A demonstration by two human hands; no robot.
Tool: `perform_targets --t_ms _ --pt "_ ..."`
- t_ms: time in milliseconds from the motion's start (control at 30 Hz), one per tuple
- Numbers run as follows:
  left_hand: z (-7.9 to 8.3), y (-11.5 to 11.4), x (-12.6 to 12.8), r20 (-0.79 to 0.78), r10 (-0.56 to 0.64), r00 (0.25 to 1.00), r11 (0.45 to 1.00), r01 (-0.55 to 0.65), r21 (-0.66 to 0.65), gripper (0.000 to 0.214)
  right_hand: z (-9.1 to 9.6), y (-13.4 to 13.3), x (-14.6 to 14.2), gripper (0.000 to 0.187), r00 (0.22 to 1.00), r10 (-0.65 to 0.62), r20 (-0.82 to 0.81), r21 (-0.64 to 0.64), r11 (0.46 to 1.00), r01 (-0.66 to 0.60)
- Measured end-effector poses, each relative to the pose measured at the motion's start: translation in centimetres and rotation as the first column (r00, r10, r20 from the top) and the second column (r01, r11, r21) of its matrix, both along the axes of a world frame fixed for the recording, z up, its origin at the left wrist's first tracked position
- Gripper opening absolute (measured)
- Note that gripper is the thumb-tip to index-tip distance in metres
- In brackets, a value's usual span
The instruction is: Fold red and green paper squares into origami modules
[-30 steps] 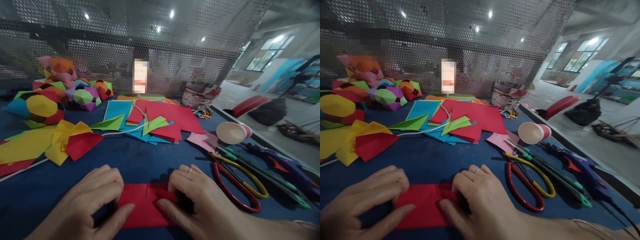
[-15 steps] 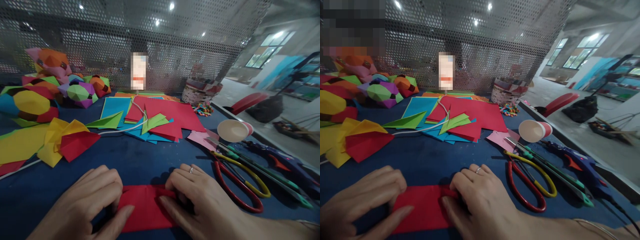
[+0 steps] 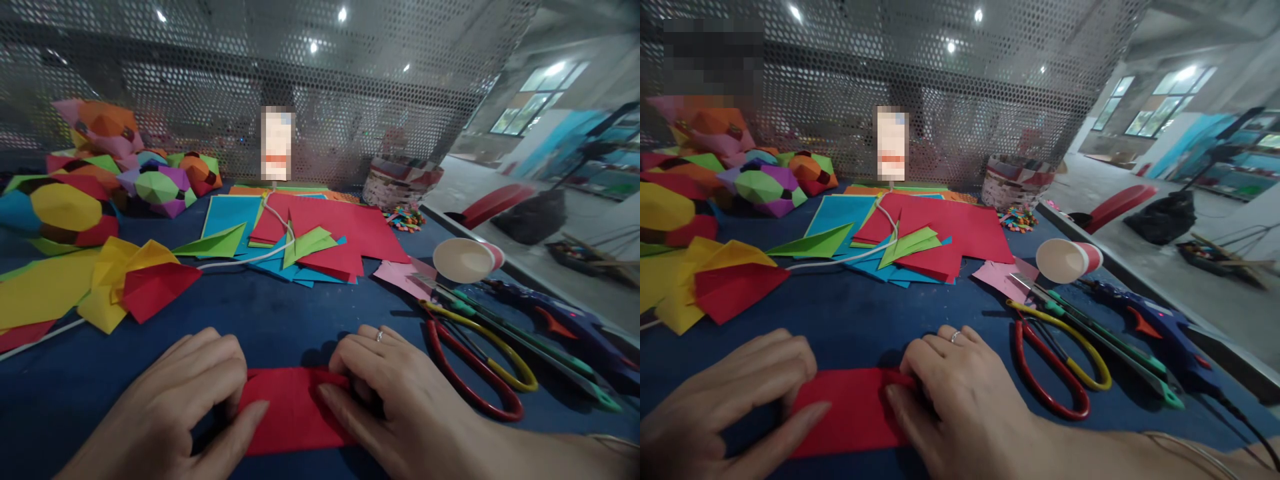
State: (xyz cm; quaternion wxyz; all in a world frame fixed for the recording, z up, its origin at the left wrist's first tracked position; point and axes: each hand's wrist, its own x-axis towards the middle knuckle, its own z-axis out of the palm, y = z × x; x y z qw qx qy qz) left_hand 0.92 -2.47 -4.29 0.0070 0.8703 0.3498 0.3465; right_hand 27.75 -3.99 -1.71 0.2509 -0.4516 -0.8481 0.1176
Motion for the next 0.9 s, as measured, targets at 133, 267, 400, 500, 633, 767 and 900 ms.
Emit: perform_targets --t_ms 133,267,400,500,633,767,900 --pt "0.0 -0.3 -0.1 -0.023 0.000 1.000 1.000 0.000 -0.004 0.021 -0.1 0.2 0.0 0.025 1.000 0.010 -0.003 -0.001 1.000 -0.010" --pt "-0.1 -0.2 -0.1 -0.059 0.000 0.998 1.000 0.001 0.018 0.021 0.0 0.2 0.0 0.026 1.000 0.008 -0.004 0.003 1.000 -0.008" --pt "-0.2 0.0 0.0 -0.087 0.007 0.996 0.997 0.000 0.075 0.023 0.0 0.2 0.1 0.024 1.000 0.010 -0.004 0.012 1.000 -0.010" --pt "-0.4 0.0 0.0 -0.084 -0.002 0.996 0.995 0.010 0.100 0.020 -0.1 0.2 0.3 0.023 1.000 0.019 -0.005 0.024 1.000 -0.019" --pt "-0.6 0.0 -0.1 -0.098 0.053 0.994 0.998 -0.049 0.044 0.008 -0.2 0.2 0.1 0.021 1.000 0.006 0.000 0.039 0.999 -0.006" --pt "-0.4 0.0 -0.4 -0.116 0.134 0.984 0.991 -0.132 0.025 0.020 0.1 0.2 -0.1 0.025 0.999 -0.037 0.021 0.003 0.999 0.037" --pt "0.4 -0.3 0.0 -0.159 -0.026 0.987 0.995 0.041 0.087 0.024 0.4 0.2 -0.1 0.035 0.998 -0.054 0.045 0.012 0.998 0.054"
